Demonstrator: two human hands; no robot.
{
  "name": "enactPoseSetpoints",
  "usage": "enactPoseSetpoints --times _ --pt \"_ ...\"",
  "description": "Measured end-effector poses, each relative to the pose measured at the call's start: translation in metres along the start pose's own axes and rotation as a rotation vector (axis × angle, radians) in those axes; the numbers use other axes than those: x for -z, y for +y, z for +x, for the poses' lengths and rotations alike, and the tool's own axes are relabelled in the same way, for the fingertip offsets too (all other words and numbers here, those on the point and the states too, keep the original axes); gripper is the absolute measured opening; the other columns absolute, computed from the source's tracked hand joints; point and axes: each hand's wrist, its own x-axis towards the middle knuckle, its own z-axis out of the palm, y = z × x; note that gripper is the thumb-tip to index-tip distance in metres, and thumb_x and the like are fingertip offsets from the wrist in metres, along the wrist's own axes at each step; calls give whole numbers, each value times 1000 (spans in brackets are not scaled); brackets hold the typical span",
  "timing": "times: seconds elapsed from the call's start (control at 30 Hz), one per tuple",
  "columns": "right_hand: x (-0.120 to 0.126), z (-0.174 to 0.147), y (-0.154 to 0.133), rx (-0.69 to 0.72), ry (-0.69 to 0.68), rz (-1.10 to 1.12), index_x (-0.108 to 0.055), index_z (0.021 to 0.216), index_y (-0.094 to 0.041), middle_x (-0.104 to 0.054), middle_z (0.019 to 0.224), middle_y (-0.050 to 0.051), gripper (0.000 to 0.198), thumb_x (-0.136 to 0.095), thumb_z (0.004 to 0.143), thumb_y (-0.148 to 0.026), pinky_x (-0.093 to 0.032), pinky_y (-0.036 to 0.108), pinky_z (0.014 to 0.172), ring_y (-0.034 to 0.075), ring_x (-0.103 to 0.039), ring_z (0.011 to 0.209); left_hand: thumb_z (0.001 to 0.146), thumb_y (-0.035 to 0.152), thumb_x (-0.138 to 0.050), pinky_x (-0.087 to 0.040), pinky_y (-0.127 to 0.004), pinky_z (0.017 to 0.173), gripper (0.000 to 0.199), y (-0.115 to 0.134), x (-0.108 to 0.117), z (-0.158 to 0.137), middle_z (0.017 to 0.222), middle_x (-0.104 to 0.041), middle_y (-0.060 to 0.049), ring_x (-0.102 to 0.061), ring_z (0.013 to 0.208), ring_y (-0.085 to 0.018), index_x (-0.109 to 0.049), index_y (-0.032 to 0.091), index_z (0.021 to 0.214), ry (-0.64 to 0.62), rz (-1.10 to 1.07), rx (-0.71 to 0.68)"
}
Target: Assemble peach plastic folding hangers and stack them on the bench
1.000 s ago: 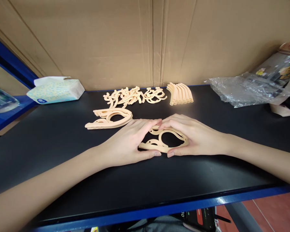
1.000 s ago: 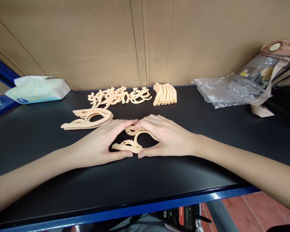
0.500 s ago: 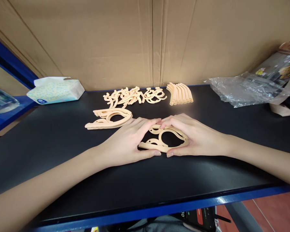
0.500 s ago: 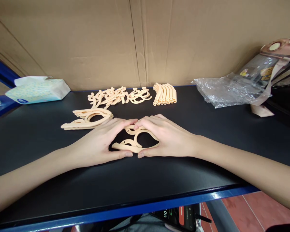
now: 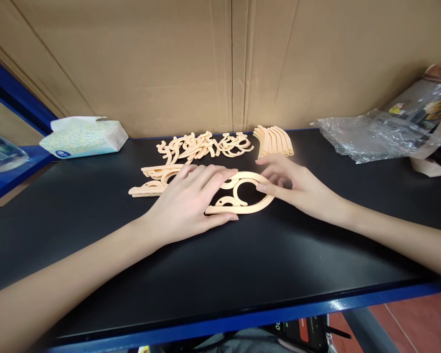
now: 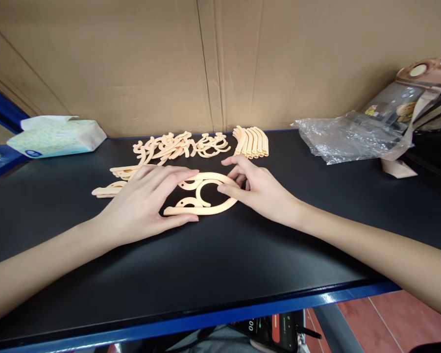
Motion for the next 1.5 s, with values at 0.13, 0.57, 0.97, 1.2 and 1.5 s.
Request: enactPoseSetpoints --times 0.13,0.57,0.97,1.2,1.5 --pt "2 3 1 -46 -46 19 -62 101 -19 -68 84 3 35 -58 87 -51 -44 28 61 16 -59 72 90 53 -57 -38 -37 91 60 -4 0 0 123 -61 -13 -58 108 -27 -49 9 130 24 51 -85" --pt "0 3 -3 -49 -111 139 -59 96 -19 -66 83 2 31 -59 86 -49 -48 28 65 15 -59 72 84 52 -65 -42 -37 88 66 -1 1 -1 124 -59 -12 -57 105 -27 -47 12 133 -3 -1 -31" --pt "2 3 -8 -74 -136 209 -58 94 -18 -66 86 3 31 -60 86 -48 -49 28 69 15 -62 78 83 50 -66 -46 -37 89 65 -1 0 -3 124 -57 -13 -57 106 -27 -46 14 134 -10 -43 -25" --pt "6 3 -12 -117 -231 244 -57 89 -16 -63 72 -2 33 -59 88 -50 -39 25 51 6 -46 47 86 52 -62 -47 -40 89 63 -1 3 -2 123 -58 -16 -58 108 -29 -48 10 132 48 8 -34" --pt "6 5 -13 -128 -248 313 -57 81 -16 -62 69 -1 36 -62 86 -51 -35 23 44 6 -49 48 83 55 -64 -46 -40 88 70 1 4 -2 123 -58 -17 -58 105 -30 -48 7 132 12 38 -52"
